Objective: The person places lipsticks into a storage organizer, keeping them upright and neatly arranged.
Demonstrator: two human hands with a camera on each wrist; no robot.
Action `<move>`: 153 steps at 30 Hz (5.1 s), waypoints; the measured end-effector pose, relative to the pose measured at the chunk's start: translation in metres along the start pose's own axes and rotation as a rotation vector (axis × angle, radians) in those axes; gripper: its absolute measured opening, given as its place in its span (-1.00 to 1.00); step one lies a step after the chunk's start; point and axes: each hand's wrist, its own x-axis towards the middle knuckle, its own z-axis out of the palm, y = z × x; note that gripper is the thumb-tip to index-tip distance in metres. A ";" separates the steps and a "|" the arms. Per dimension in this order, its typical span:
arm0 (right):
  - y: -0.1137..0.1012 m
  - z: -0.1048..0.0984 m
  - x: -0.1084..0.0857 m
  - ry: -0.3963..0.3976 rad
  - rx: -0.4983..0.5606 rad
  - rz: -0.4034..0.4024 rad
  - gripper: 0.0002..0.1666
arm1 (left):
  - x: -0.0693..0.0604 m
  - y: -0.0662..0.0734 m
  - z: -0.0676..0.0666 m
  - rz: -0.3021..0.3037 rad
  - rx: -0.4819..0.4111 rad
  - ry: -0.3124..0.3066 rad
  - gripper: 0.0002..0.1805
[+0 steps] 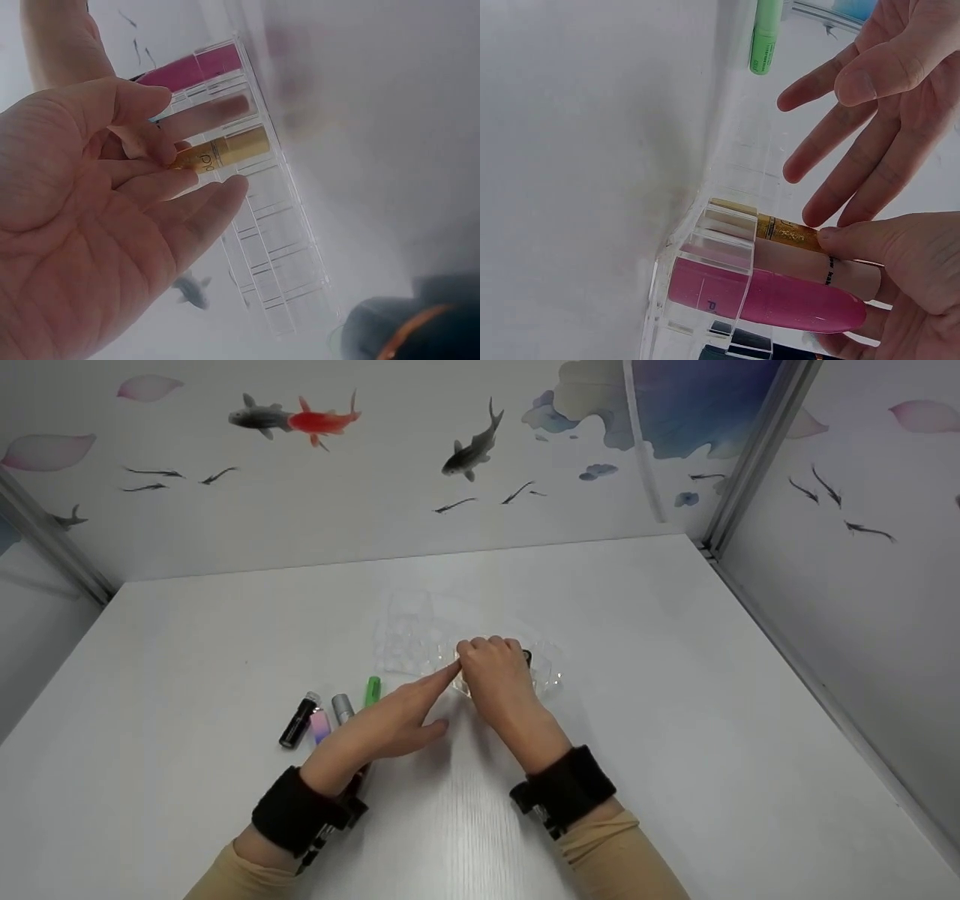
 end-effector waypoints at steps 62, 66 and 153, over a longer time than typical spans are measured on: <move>-0.086 0.029 0.002 -0.532 0.404 -0.201 -0.87 | -0.047 -0.009 -0.037 -0.529 0.241 -0.195 -0.68; -0.083 0.028 0.002 -0.543 0.426 -0.227 -0.83 | -0.045 -0.008 -0.037 -0.568 0.199 -0.242 -0.72; -0.019 -0.005 0.019 0.154 0.283 0.079 -0.79 | -0.009 -0.012 -0.007 0.129 -0.118 0.278 -0.08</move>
